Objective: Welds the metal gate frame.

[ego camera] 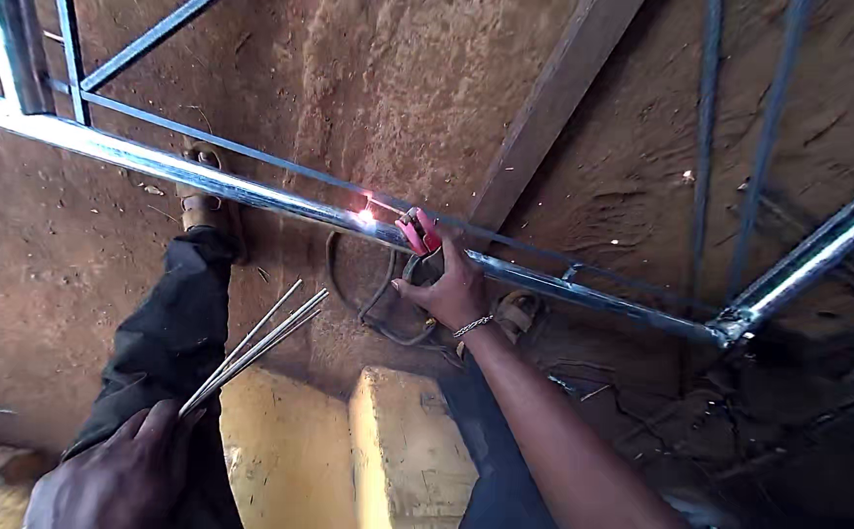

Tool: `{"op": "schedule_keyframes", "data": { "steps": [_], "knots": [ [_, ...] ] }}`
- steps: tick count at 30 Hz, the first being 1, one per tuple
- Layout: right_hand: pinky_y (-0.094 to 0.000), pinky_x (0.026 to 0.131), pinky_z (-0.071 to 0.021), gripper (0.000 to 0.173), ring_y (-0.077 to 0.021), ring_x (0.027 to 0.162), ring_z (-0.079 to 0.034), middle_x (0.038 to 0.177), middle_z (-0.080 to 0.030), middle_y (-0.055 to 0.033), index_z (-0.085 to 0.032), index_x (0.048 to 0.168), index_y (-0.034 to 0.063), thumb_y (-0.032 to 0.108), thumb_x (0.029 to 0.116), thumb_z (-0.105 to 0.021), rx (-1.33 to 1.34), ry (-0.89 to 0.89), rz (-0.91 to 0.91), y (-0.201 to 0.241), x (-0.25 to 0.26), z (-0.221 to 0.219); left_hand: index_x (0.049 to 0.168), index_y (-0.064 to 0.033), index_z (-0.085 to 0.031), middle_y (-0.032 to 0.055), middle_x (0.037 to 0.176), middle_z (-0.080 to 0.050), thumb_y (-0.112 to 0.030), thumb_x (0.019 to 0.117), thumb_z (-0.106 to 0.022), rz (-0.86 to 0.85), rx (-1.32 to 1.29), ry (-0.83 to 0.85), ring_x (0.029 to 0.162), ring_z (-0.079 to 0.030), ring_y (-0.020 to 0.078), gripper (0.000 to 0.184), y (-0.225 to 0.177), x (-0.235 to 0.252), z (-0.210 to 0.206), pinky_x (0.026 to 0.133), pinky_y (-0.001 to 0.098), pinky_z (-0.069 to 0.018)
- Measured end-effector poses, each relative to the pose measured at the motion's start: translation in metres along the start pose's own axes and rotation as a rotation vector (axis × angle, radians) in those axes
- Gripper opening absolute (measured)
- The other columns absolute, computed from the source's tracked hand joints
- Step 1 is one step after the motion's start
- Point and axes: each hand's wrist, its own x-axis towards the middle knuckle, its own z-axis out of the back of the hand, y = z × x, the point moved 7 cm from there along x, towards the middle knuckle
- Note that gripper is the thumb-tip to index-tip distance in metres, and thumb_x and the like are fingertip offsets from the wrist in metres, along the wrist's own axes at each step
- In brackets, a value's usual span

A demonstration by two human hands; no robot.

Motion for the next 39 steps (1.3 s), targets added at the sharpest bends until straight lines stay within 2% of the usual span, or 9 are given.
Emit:
{"op": "schedule_keyframes", "data": {
  "steps": [10, 21, 25, 27, 30, 32, 35, 37, 39],
  "knots": [
    [-0.0553, 0.09, -0.0578, 0.099, -0.0353, 0.108, -0.071, 0.125, -0.069, -0.0206, -0.054, 0.142, -0.0002, 0.055, 0.068, -0.09, -0.01, 0.083, -0.071, -0.006, 0.002, -0.007, 0.104, -0.0121, -0.066, 0.014, 0.082, -0.07, -0.048, 0.1063, -0.04, -0.007, -0.009, 0.001, 0.063, -0.068, 0.0381, 0.044, -0.001, 0.0, 0.001, 0.046, 0.055, -0.0481],
    [-0.0542, 0.086, -0.0591, 0.097, -0.0336, 0.103, -0.072, 0.122, -0.07, -0.0192, -0.056, 0.139, 0.0019, 0.056, 0.0665, -0.09, 0.002, 0.066, -0.049, -0.007, 0.004, -0.008, 0.099, -0.0144, -0.064, 0.0099, 0.076, -0.066, -0.053, 0.1061, -0.036, -0.015, 0.01, -0.061, 0.058, -0.065, 0.0344, 0.048, 0.004, -0.002, -0.007, 0.042, 0.0511, -0.0442],
    [-0.0536, 0.089, -0.0564, 0.085, -0.029, 0.099, -0.071, 0.109, -0.072, -0.0169, -0.057, 0.136, 0.0036, 0.054, 0.0739, -0.087, 0.273, 0.138, -0.328, -0.026, 0.007, -0.01, 0.098, -0.014, -0.064, 0.0098, 0.075, -0.065, -0.053, 0.1063, -0.036, -0.01, 0.008, -0.032, 0.057, -0.065, 0.034, 0.048, 0.003, -0.001, -0.005, 0.043, 0.0508, -0.0433],
    [-0.0442, 0.074, -0.0607, 0.066, -0.0211, 0.08, -0.071, 0.095, -0.071, -0.011, -0.06, 0.128, 0.0067, 0.05, 0.0826, -0.08, 0.625, 0.123, -0.563, -0.046, 0.004, -0.022, 0.099, -0.0141, -0.064, 0.01, 0.075, -0.065, -0.052, 0.1064, -0.036, -0.012, -0.002, -0.047, 0.057, -0.064, 0.0337, 0.048, 0.003, -0.001, -0.005, 0.043, 0.0507, -0.0432],
    [-0.0481, 0.067, -0.063, 0.057, -0.0245, 0.071, -0.07, 0.088, -0.068, -0.0108, -0.06, 0.124, 0.0088, 0.055, 0.0918, -0.07, 0.871, 0.069, -0.727, -0.059, -0.001, -0.031, 0.101, -0.014, -0.066, 0.0107, 0.078, -0.067, -0.049, 0.1066, -0.039, -0.026, -0.023, -0.057, 0.059, -0.066, 0.0342, 0.044, 0.004, -0.002, -0.005, 0.044, 0.0521, -0.0459],
    [-0.0486, 0.078, -0.0588, 0.057, -0.0245, 0.084, -0.07, 0.098, -0.071, -0.0132, -0.061, 0.127, 0.0052, 0.043, 0.0876, -0.076, 0.527, 0.051, -0.542, -0.05, 0.003, -0.014, 0.099, -0.0132, -0.064, 0.011, 0.077, -0.065, -0.051, 0.107, -0.037, -0.016, -0.01, -0.041, 0.059, -0.065, 0.0354, 0.047, 0.004, -0.002, -0.005, 0.043, 0.0525, -0.0445],
    [-0.0551, 0.088, -0.0584, 0.086, -0.0318, 0.102, -0.072, 0.114, -0.072, -0.0165, -0.059, 0.133, 0.0024, 0.048, 0.0672, -0.092, 0.046, 0.036, -0.07, -0.014, 0.005, 0.002, 0.1, -0.0132, -0.064, 0.0112, 0.077, -0.066, -0.051, 0.1067, -0.037, -0.011, -0.001, -0.039, 0.058, -0.065, 0.0355, 0.047, 0.003, -0.001, -0.004, 0.043, 0.0526, -0.0444],
    [-0.054, 0.095, -0.0553, 0.081, -0.0341, 0.107, -0.069, 0.116, -0.071, -0.0161, -0.063, 0.125, 0.0033, 0.045, 0.0631, -0.093, -0.094, 0.007, 0.168, 0.002, 0.002, -0.004, 0.098, -0.0133, -0.064, 0.0112, 0.076, -0.066, -0.05, 0.1065, -0.037, -0.019, -0.001, -0.056, 0.057, -0.065, 0.0355, 0.046, 0.002, -0.001, -0.003, 0.042, 0.052, -0.0438],
    [-0.0552, 0.094, -0.0531, 0.077, -0.0349, 0.107, -0.068, 0.115, -0.071, -0.0146, -0.064, 0.124, 0.0057, 0.045, 0.0645, -0.093, -0.169, 0.061, 0.191, 0.006, -0.001, -0.013, 0.098, -0.0131, -0.064, 0.0113, 0.076, -0.066, -0.05, 0.1064, -0.038, -0.025, -0.003, -0.063, 0.057, -0.065, 0.0359, 0.046, 0.001, 0.0, -0.002, 0.042, 0.0519, -0.0436]
  ]
}}
